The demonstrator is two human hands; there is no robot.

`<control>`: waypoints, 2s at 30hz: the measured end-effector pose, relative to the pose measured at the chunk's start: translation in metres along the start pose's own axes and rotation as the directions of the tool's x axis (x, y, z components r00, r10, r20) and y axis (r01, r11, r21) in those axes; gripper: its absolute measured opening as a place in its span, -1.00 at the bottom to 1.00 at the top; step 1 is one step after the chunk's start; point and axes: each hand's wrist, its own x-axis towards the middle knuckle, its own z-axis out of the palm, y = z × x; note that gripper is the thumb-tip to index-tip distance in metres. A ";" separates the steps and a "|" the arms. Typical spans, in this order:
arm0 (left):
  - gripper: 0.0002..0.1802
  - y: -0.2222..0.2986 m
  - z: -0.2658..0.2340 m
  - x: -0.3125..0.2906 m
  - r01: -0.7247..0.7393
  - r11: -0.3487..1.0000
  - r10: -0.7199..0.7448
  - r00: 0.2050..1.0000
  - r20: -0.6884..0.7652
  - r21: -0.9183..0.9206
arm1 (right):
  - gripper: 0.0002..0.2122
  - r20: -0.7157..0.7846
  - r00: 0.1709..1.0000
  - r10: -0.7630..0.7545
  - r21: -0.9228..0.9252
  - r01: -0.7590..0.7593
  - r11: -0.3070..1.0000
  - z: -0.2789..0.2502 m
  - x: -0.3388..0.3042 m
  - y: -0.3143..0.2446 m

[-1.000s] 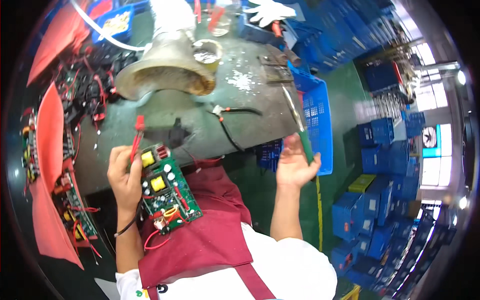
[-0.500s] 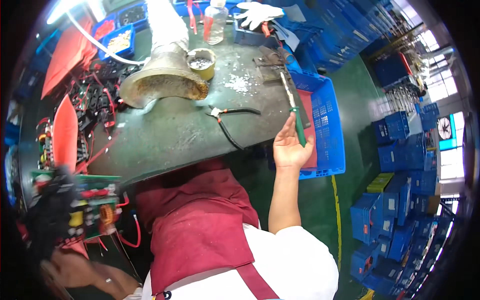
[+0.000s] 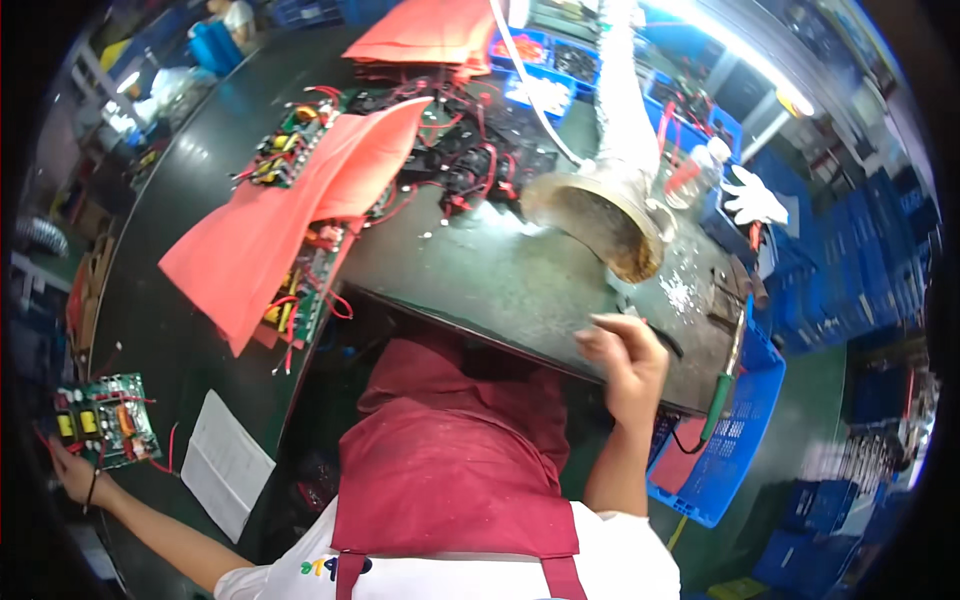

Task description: Soldering wires to circuit boards and components at an assembly workstation.

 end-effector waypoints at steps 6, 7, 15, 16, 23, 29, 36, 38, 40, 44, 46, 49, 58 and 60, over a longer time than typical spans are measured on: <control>-0.47 -0.120 -0.027 -0.067 -0.222 0.806 0.316 0.945 -0.082 0.549 | -0.82 0.541 0.724 -0.428 -0.561 0.690 0.458 0.120 0.134 -0.010; -0.47 -0.136 -0.037 -0.079 -0.214 0.803 0.309 0.948 -0.081 0.557 | -0.82 0.569 0.695 -0.440 -0.573 0.719 0.394 0.136 0.156 -0.007; -0.54 -0.249 -0.127 -0.139 0.296 0.600 -0.531 0.842 0.093 0.744 | -0.72 0.746 0.665 -0.044 -0.664 0.735 -0.141 0.188 0.270 0.015; -0.58 -0.254 -0.131 -0.141 0.204 0.447 -0.554 0.828 0.090 0.871 | -0.67 0.735 0.677 -0.019 -0.671 0.725 -0.155 0.189 0.276 0.017; -0.65 -0.102 -0.096 -0.082 -0.166 0.341 -0.346 0.893 0.288 0.925 | -0.67 0.766 0.641 0.049 -0.615 0.754 -0.232 0.188 0.283 0.026; -0.64 0.191 0.003 -0.127 -0.234 0.969 0.247 0.867 0.434 -0.084 | -0.80 0.771 0.617 -0.160 -0.629 0.696 -0.346 0.173 0.265 0.012; -0.72 0.423 0.058 -0.325 0.264 0.521 0.769 0.268 0.580 -0.812 | -0.94 0.688 0.601 -0.406 -0.725 0.577 -0.375 0.139 0.245 -0.072; -0.59 0.461 0.073 -0.351 0.264 0.469 0.773 0.339 0.537 -0.843 | -0.91 0.660 0.572 -0.488 -0.748 0.562 -0.353 0.123 0.234 -0.100; -0.43 0.490 0.086 -0.361 0.251 0.354 0.740 0.514 0.434 -0.901 | -0.78 0.663 0.445 -0.602 -0.719 0.602 -0.347 0.105 0.220 -0.124; -0.15 0.518 0.084 -0.349 0.163 0.020 0.838 0.535 0.105 -0.986 | -0.82 0.575 0.268 -0.773 -0.688 0.670 -0.278 0.079 0.167 -0.141; -0.25 0.521 0.072 -0.341 0.206 -0.110 0.931 0.363 -0.029 -0.972 | -0.83 0.526 0.226 -0.820 -0.677 0.695 -0.242 0.068 0.130 -0.137; -0.53 0.511 0.044 -0.347 0.342 -0.072 0.968 0.250 0.016 -0.937 | -0.79 0.413 0.286 -0.864 -0.702 0.705 -0.102 0.046 0.085 -0.120; -0.72 0.483 0.052 -0.436 0.861 0.452 0.791 -0.265 0.551 -0.235 | -0.65 -0.041 0.825 -0.564 -0.695 0.382 0.609 0.015 0.012 -0.001; -0.72 0.483 0.054 -0.452 0.851 0.483 0.768 -0.299 0.566 -0.206 | -0.64 -0.161 0.750 -0.641 -0.642 0.413 0.645 0.021 0.000 0.014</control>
